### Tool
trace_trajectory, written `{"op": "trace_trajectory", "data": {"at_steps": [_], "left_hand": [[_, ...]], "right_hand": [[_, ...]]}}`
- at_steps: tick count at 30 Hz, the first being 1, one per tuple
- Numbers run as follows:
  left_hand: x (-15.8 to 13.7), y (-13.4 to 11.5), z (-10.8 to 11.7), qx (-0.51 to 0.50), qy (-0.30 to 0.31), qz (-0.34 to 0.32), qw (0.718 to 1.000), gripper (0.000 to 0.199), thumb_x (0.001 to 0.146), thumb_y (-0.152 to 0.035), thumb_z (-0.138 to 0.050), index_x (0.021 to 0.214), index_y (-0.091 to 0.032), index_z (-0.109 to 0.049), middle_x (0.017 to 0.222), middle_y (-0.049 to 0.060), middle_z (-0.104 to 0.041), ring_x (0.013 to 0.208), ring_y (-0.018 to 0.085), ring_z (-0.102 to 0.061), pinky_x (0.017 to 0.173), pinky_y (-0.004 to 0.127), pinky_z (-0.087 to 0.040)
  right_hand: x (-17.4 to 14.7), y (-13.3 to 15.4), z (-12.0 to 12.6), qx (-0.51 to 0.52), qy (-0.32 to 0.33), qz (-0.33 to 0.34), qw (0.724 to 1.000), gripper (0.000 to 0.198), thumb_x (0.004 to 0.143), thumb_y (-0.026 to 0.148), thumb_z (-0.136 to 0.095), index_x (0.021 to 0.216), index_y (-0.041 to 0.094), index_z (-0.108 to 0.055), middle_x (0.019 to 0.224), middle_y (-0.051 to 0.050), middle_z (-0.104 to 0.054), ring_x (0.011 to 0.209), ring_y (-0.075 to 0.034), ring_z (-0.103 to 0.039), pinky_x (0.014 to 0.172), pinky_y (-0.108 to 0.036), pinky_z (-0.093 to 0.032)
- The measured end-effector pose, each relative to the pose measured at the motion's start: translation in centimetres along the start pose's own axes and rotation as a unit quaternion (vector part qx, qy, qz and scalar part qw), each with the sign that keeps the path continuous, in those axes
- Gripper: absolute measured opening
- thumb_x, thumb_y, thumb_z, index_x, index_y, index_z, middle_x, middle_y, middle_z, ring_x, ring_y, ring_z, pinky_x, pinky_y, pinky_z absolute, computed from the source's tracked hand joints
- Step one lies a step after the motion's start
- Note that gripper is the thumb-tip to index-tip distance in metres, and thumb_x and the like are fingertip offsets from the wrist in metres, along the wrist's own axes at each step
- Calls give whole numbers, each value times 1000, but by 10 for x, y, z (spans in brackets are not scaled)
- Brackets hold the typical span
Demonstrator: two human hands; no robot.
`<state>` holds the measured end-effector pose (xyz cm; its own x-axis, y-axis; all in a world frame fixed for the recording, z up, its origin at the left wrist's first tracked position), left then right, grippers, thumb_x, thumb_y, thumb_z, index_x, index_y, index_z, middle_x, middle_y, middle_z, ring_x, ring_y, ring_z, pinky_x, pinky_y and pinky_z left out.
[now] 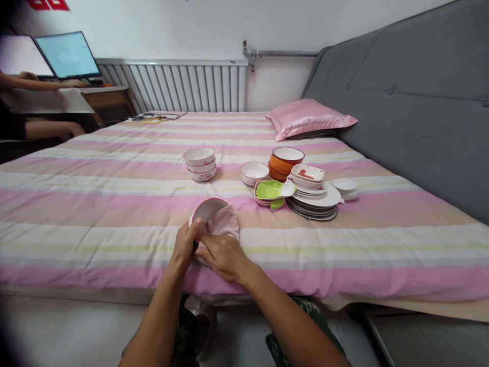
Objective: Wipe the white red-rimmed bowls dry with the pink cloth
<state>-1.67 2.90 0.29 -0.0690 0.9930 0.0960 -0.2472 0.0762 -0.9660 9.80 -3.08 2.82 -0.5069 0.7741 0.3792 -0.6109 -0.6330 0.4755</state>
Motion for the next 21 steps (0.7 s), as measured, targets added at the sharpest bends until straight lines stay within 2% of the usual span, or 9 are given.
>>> {"op": "trace_trajectory", "data": {"at_steps": [4, 8, 11, 13, 16, 21], "left_hand": [[1, 1, 1, -8, -4, -9, 1000, 42, 75, -55, -55, 82, -15, -67, 73, 3, -64, 69, 18, -54, 63, 27, -39], [0, 3, 1, -11, -3, 5, 1000, 46, 73, -57, -57, 84, -13, -68, 75, 5, -66, 70, 19, -56, 64, 28, -42], [0, 2, 0, -3, 5, -3, 1000, 51, 75, -58, -56, 93, -12, -68, 83, 7, -68, 79, 22, -59, 71, 30, -44], [0, 2, -1, 3, 13, -6, 1000, 53, 76, -59, -54, 96, -12, -67, 87, 9, -69, 82, 23, -60, 74, 32, -45], [1, 4, -2, 5, 15, 1, 1000, 55, 76, -61, -54, 96, -11, -67, 88, 9, -69, 84, 24, -60, 74, 32, -45], [2, 7, -3, -32, 22, 42, 998, 60, 71, -64, -57, 97, -11, -66, 87, 9, -69, 80, 24, -61, 69, 32, -46]], "right_hand": [[0, -1, 1, 7, 16, -7, 1000, 37, 98, 31, -39, 133, 20, -44, 116, -7, -67, 98, -20, -65, 80, -29, -44], [-1, -3, 3, 14, 46, -9, 999, 34, 96, 29, -44, 128, 18, -48, 119, -9, -65, 107, -21, -62, 88, -30, -44], [-2, -8, 2, -3, 66, -11, 998, 32, 95, 29, -47, 124, 18, -52, 117, -9, -67, 108, -21, -62, 91, -33, -43], [-2, -13, 1, -19, 68, -11, 997, 33, 94, 29, -49, 125, 19, -53, 123, -10, -64, 113, -22, -59, 98, -36, -40], [-4, -20, 0, -49, 73, -15, 996, 36, 92, 24, -52, 128, 20, -53, 131, -10, -59, 121, -22, -54, 106, -41, -34], [-6, -27, 0, -82, 81, -37, 993, 38, 87, 18, -55, 126, 19, -56, 129, -10, -60, 123, -22, -52, 110, -42, -29]]}}
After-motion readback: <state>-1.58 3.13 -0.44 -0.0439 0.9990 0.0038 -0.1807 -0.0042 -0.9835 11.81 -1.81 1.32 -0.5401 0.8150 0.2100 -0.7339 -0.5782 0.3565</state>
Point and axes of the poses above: each hand's wrist, its own x-axis towards the middle knuckle, its own z-axis out of the back of the hand, y = z × x, the point moved 6 cm from there along x, towards the middle knuckle
